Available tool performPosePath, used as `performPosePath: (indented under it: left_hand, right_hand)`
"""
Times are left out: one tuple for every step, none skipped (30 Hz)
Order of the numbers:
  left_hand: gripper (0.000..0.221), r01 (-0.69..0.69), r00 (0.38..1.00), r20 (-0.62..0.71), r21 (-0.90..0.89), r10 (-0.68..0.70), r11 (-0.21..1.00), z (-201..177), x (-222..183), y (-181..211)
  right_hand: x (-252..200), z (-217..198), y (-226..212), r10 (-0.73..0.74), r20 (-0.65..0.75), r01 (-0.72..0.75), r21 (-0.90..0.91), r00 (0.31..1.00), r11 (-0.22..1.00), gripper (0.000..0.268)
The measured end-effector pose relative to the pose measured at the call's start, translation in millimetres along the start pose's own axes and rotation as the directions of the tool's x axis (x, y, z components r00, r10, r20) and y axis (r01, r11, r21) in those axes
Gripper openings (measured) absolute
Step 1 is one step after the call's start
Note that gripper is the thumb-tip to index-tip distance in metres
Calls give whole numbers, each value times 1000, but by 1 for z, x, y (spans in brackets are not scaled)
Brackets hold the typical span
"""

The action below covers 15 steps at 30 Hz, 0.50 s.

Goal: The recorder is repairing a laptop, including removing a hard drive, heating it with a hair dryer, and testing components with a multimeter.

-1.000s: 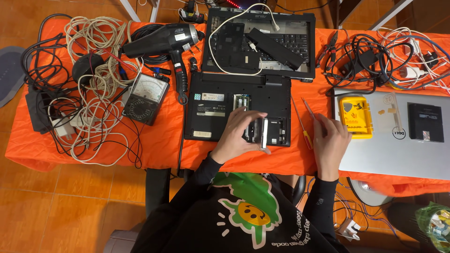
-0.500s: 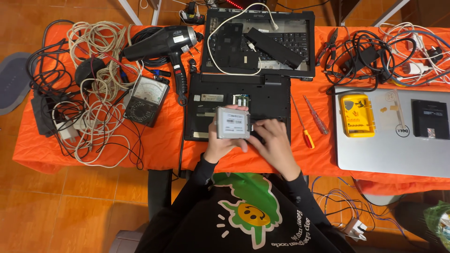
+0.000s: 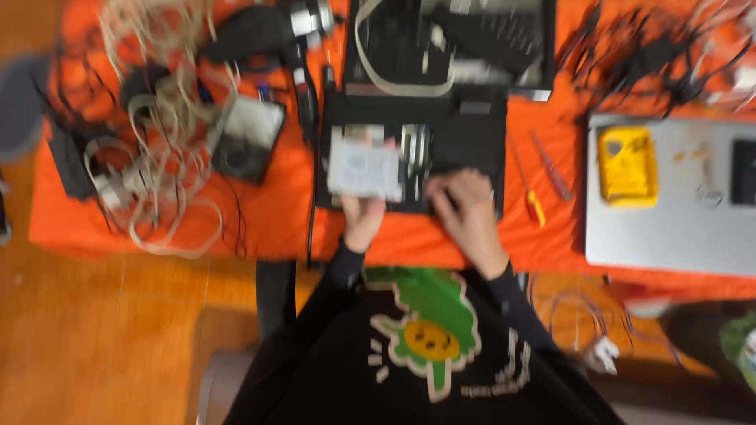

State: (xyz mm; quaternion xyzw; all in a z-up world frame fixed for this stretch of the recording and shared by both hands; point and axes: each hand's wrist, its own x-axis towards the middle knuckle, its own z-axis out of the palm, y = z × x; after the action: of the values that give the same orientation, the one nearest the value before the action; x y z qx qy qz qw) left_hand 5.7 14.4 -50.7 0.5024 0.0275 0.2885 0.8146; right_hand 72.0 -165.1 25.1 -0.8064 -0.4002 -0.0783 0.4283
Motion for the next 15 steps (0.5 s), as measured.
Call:
performPosePath:
  left_hand:
    - [106, 39, 999, -31, 6, -39, 999, 1, -5, 6]
    - [107, 0, 1000, -2, 9, 0, 1000, 1, -4, 12]
    - [109, -40, 999, 27, 11, 39, 999, 1, -3, 18]
    - [109, -41, 999, 27, 11, 41, 999, -1, 2, 15]
    - [110, 9, 1000, -11, -14, -9, 1000, -3, 6, 13]
    - [110, 63, 997, -49, -40, -65, 997, -5, 8, 11]
    - [110, 66, 996, -50, -40, -68, 997, -4, 9, 12]
    - [109, 21, 1000, -17, -52, -21, 998, -3, 8, 13]
    - [109, -25, 1000, 16, -66, 26, 997, -2, 7, 14]
    - [109, -20, 1000, 14, -65, 21, 998, 1, 7, 16]
    - [107, -55, 998, 28, -55, 56, 997, 3, 8, 19]
    - [107, -89, 995, 44, -46, 91, 995, 6, 8, 22]
    - [107, -83, 995, 43, -45, 85, 996, 8, 9, 24]
    - [102, -44, 999, 14, 38, 43, 998, 10, 10, 27]
    - [98, -1, 1000, -17, 120, 3, 993, 12, 10, 30]
  right_hand:
    - [-6, -1, -2, 33, 34, -33, 15, 999, 999, 2]
    - [-7, -1, -2, 75, 4, -76, 32, 997, 997, 4]
    - [-8, -2, -4, 119, -26, -117, 48, 993, 992, 5]
    - [-5, -2, -2, 117, -27, -116, 48, 993, 992, 5]
    - [-2, -2, -2, 134, -53, -131, 55, 990, 990, 9]
    - [-1, -3, -2, 155, -77, -150, 62, 985, 987, 12]
    - [0, -3, -2, 158, -75, -153, 62, 985, 986, 12]
    - [-1, -3, -3, 156, -64, -153, 48, 986, 987, 12]
    - [-1, -4, -4, 154, -53, -152, 33, 987, 988, 13]
    - [-1, -4, -4, 159, -50, -157, 35, 986, 987, 13]
    - [0, -4, -4, 158, -48, -156, 37, 986, 987, 13]
    - [0, -4, -3, 158, -45, -156, 40, 986, 987, 13]
    - [0, -4, -2, 163, -43, -161, 41, 986, 986, 13]
    - [-1, -4, -1, 167, -47, -164, 61, 985, 985, 12]
    - [-2, -4, 0, 172, -50, -167, 80, 984, 983, 12]
